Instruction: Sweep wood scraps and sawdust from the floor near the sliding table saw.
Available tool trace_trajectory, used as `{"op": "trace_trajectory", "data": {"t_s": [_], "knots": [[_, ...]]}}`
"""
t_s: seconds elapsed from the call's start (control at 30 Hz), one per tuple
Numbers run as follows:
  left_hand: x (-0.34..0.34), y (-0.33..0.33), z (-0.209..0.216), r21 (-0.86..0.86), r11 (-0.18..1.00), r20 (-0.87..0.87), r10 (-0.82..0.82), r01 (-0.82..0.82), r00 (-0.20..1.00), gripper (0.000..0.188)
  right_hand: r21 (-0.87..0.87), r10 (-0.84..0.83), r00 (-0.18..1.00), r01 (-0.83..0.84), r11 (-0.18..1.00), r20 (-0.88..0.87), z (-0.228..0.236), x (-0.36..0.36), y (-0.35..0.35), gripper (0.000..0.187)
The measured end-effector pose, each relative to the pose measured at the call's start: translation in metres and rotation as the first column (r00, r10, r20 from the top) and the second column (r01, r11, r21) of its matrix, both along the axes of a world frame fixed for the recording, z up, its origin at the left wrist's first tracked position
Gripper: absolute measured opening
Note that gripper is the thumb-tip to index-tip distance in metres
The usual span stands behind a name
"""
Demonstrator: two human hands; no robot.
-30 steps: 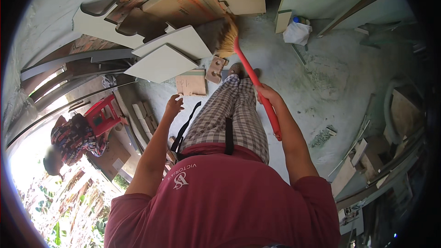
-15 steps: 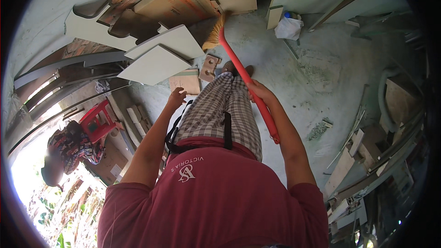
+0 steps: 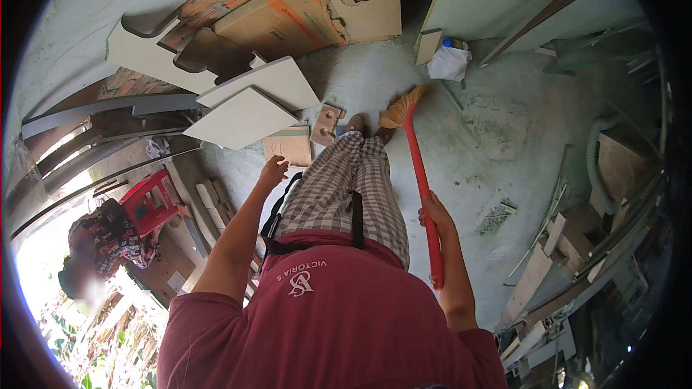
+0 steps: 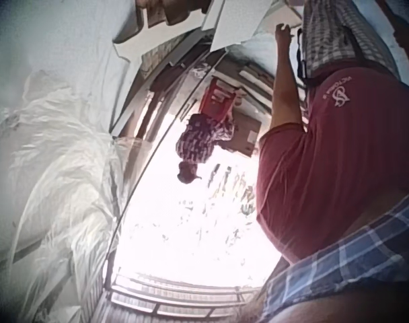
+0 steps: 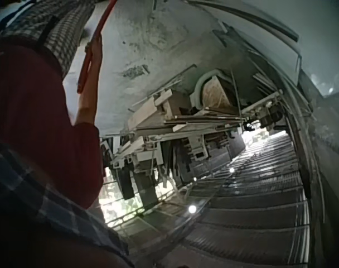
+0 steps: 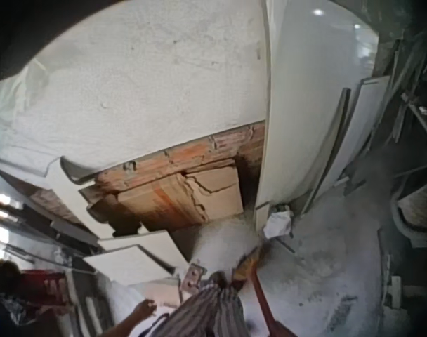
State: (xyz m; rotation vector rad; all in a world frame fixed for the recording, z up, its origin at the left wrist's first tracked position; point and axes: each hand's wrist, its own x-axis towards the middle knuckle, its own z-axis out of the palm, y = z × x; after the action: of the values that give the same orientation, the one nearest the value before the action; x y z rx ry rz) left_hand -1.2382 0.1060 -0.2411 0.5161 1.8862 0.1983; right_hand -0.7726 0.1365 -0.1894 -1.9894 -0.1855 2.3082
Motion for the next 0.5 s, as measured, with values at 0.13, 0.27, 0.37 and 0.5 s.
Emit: {"op": "trace_trajectory", "data": {"t_s": [0.13,0.27,0.37,0.5], "knots": [[0.006,-0.004,-0.008,-0.063,0.997,-0.058,-0.049,0.046,0.997,0.034,0.056,0.035,0.997,-0.031,0.998,-0.072,0.033,-0.012,0.008,0.039],[0.007,0.003,-0.009,0.011,0.997,-0.027,-0.081,0.081,0.996,0.036,0.157,0.013,0.983,0.017,0.987,-0.183,-0.006,-0.054,0.054,0.038],[0.002,0.013,-0.003,0.056,0.989,-0.025,-0.133,0.134,0.991,0.038,0.102,-0.117,0.957,0.148,0.984,-0.265,-0.045,-0.072,0.086,0.035],[-0.009,0.018,0.007,0.051,0.994,-0.027,-0.100,0.101,0.995,0.039,-0.061,-0.301,0.910,0.297,0.953,-0.285,-0.073,-0.055,0.067,0.029]]}}
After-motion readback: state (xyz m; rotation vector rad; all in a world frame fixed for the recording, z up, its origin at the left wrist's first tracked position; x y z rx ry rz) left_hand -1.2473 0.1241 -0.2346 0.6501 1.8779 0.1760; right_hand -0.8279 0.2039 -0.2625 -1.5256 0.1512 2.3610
